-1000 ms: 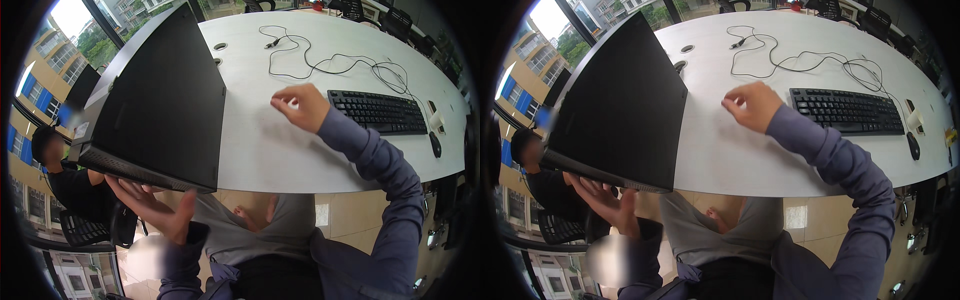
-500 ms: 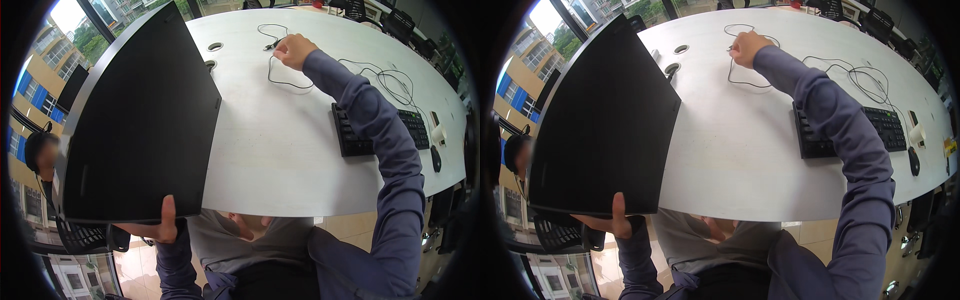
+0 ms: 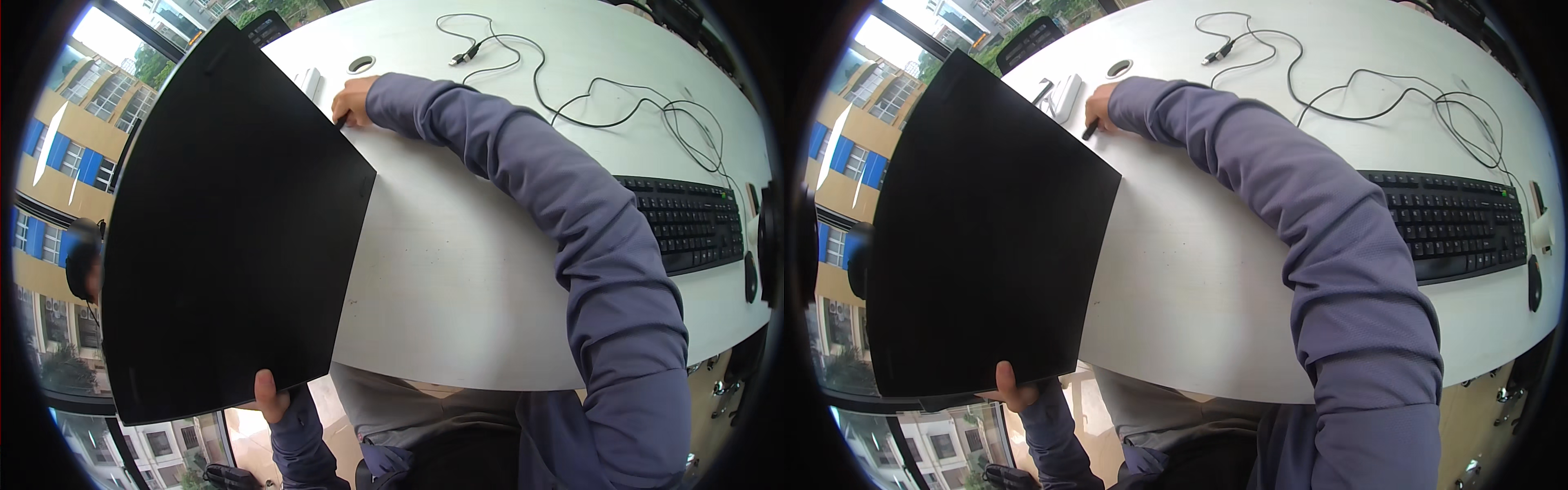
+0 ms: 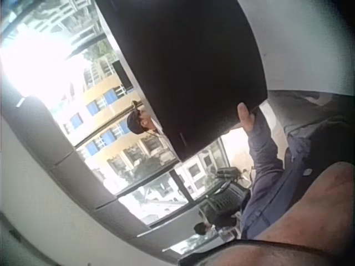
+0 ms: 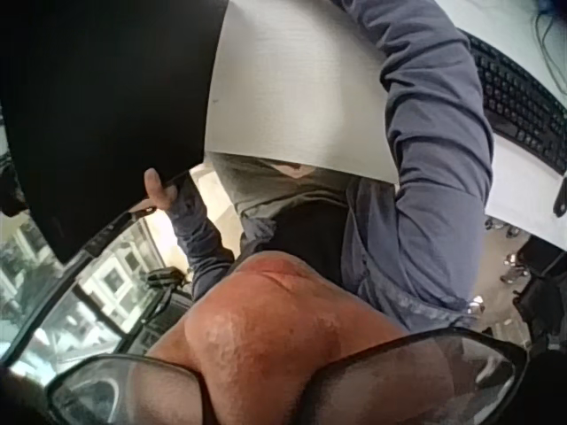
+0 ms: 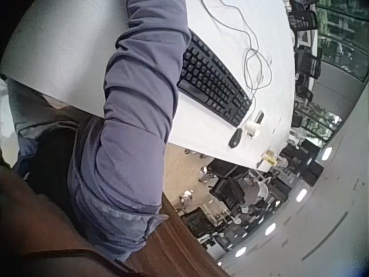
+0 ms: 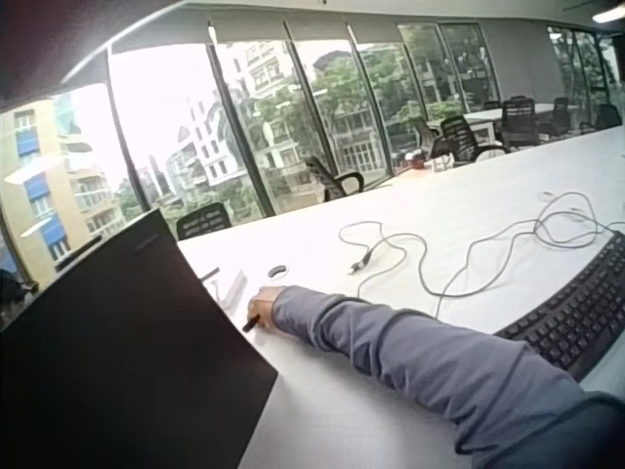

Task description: Replacing or installing a new SSD drive in a desktop computer.

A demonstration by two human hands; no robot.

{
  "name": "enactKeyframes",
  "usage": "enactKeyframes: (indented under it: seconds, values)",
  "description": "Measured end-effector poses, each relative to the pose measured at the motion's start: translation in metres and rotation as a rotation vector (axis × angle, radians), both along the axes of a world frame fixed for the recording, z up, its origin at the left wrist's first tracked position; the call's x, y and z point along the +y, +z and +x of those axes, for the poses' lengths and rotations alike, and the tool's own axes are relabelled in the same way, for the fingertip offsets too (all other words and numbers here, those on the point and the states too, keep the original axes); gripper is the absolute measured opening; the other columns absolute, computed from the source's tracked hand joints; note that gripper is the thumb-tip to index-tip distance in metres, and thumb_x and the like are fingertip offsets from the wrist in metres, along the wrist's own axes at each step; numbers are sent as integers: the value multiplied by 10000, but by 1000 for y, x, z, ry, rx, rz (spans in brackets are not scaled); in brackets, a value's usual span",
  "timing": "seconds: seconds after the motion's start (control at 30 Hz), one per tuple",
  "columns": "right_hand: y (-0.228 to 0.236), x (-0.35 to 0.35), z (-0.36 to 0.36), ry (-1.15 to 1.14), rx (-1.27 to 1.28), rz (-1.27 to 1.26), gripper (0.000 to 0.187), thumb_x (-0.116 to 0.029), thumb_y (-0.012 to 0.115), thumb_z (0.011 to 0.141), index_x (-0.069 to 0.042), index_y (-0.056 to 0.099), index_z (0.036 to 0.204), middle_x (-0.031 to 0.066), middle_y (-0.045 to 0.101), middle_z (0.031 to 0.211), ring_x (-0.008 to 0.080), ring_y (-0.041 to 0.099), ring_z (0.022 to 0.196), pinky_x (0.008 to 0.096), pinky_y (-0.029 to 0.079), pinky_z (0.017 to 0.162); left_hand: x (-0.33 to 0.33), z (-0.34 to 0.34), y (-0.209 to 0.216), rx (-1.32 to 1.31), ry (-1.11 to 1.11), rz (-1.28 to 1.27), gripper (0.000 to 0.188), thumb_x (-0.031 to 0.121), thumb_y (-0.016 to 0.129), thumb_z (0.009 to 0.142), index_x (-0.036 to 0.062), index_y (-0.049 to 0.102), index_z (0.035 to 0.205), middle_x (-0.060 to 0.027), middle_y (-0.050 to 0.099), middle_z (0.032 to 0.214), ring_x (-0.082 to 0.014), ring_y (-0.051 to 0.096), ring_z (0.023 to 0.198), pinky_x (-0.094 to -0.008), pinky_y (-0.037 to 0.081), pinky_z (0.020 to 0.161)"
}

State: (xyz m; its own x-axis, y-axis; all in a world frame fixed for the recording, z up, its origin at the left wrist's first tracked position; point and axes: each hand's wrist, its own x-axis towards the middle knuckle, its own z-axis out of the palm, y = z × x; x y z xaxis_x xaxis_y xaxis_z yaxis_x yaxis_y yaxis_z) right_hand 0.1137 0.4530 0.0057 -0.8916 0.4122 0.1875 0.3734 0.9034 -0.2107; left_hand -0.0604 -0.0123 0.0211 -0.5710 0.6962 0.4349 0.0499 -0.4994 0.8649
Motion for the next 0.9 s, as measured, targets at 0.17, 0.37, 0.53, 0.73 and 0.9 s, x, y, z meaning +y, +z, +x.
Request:
enactKeyframes:
  seconds: [0.17, 0.37, 0.53, 0.73, 0.9]
  values:
    - [24, -18, 9, -121, 179, -130, 282, -92, 751, 861, -131, 790, 1137, 78, 772, 1042, 284, 702, 1002, 404, 533, 863, 7, -34, -2, 134, 27, 97, 662, 201, 653, 735, 38, 555, 1368, -208, 659, 1245, -349, 670, 1048, -459, 593, 909]
    - [84, -82, 82, -151, 349, -270, 251, -167, 806, 844, -71, 806, 1076, 100, 764, 978, 266, 699, 991, 397, 535, 844, 19, -160, -16, 184, -166, 91, 691, 219, 575, 675, -18, 596, 1324, -233, 680, 1213, -376, 685, 1025, -487, 593, 917]
    - [92, -104, 101, -134, 43, -82, 282, -210, 803, 831, -103, 809, 1091, 110, 781, 990, 281, 746, 916, 393, 578, 803, 48, -165, 5, 58, -279, 169, 694, 205, 562, 648, -66, 608, 1285, -270, 695, 1138, -398, 709, 956, -498, 613, 879]
    - [84, -110, 97, -102, -10, -125, 165, -103, 768, 824, -59, 814, 976, 118, 677, 993, 273, 685, 931, 405, 550, 781, 83, -172, 18, -31, -446, 155, 690, 205, 560, 646, -65, 610, 1280, -269, 696, 1137, -398, 710, 955, -496, 613, 879]
    - [89, -115, 87, -97, -26, -181, 122, -96, 759, 833, -50, 812, 933, 135, 729, 888, 295, 708, 871, 420, 556, 752, 102, -176, 25, -54, -520, 150, 688, 205, 558, 646, -65, 612, 1276, -268, 696, 1136, -398, 710, 954, -495, 613, 878]
